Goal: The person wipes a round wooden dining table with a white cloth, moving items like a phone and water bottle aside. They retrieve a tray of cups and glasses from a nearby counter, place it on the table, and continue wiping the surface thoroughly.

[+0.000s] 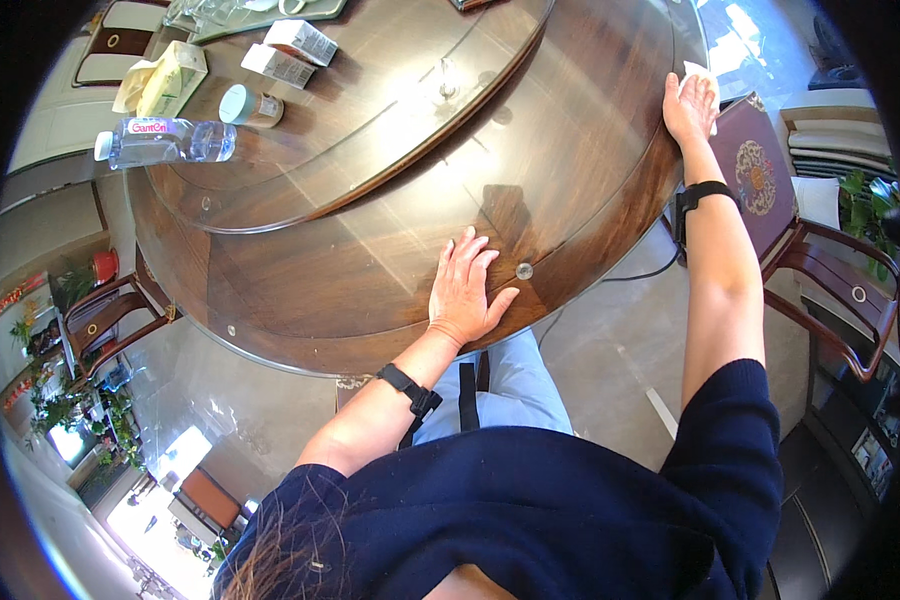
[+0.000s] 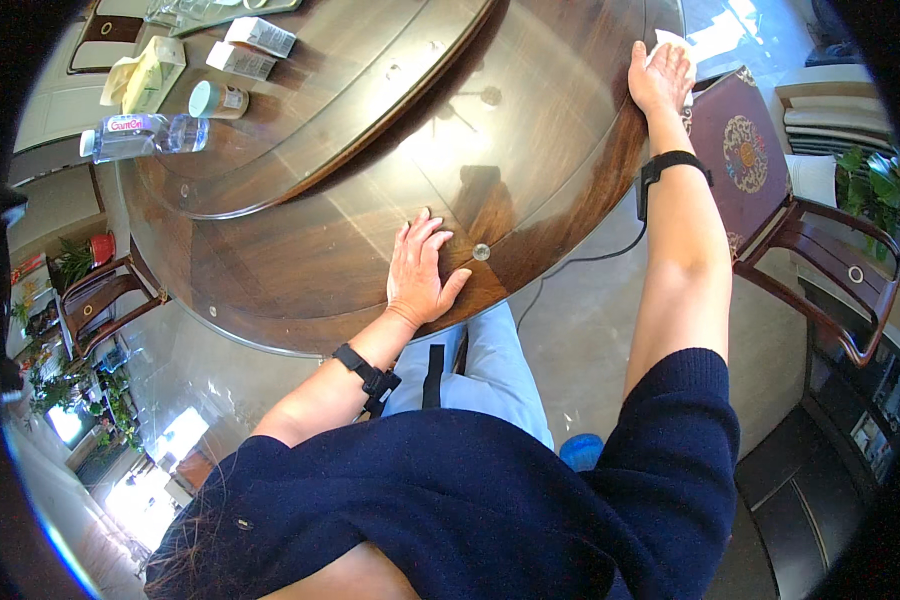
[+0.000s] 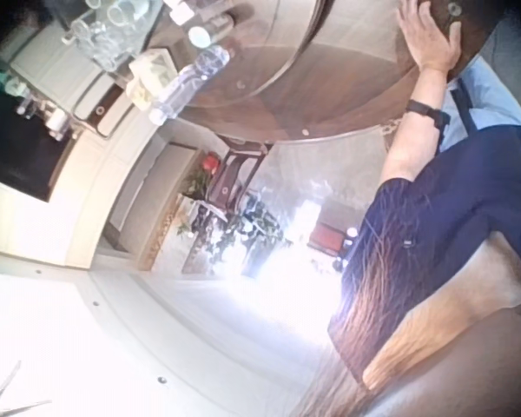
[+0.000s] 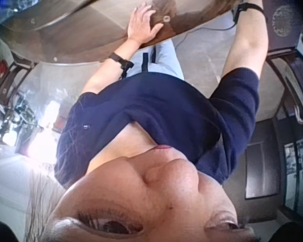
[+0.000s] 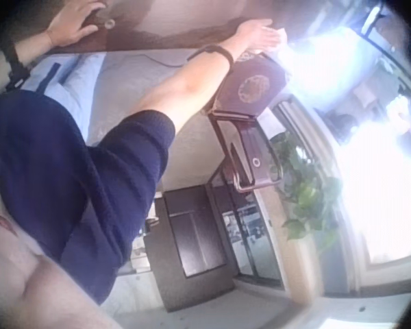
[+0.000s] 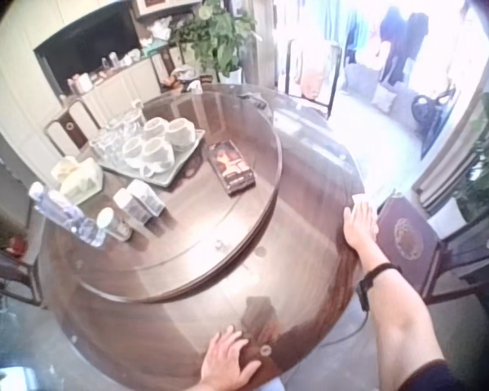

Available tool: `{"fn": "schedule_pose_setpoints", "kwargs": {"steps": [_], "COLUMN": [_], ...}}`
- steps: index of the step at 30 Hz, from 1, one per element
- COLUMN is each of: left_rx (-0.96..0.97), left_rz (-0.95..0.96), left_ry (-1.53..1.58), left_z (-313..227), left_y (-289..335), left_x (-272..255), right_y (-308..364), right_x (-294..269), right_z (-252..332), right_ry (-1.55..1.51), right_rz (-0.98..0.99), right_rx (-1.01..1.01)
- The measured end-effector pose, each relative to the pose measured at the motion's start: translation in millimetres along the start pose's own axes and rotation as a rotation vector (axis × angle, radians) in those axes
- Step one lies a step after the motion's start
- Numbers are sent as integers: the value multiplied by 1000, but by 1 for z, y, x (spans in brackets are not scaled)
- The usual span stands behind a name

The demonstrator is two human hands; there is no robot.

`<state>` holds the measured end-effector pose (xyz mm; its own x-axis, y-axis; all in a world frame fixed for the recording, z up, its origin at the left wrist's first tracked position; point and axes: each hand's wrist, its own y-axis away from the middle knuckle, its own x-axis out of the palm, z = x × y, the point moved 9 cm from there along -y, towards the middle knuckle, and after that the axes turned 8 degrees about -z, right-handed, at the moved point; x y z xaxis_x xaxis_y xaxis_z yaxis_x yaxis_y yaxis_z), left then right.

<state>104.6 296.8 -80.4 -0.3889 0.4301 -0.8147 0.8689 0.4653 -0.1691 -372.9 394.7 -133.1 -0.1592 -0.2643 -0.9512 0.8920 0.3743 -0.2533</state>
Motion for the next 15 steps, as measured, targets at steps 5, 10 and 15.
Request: {"fn": "schedule_pose_setpoints", "kwargs": {"steps": [5,10,15], "left_rx": [-25,-17,-10], "left_rz": [25,1,-3], "left_ry": [9,18,41], "left_z": [0,-3,-1], "left_y": [2,-1,0], "left_x": [2,-1,-2], "right_y": [118,294,292], "right_x": [-42,-103,-98], "right_z": [88,168,155], "right_ry": [-149,-376,-251], "right_rz": [-40,431,515], "right_rx": [-441,-643,-801]}}
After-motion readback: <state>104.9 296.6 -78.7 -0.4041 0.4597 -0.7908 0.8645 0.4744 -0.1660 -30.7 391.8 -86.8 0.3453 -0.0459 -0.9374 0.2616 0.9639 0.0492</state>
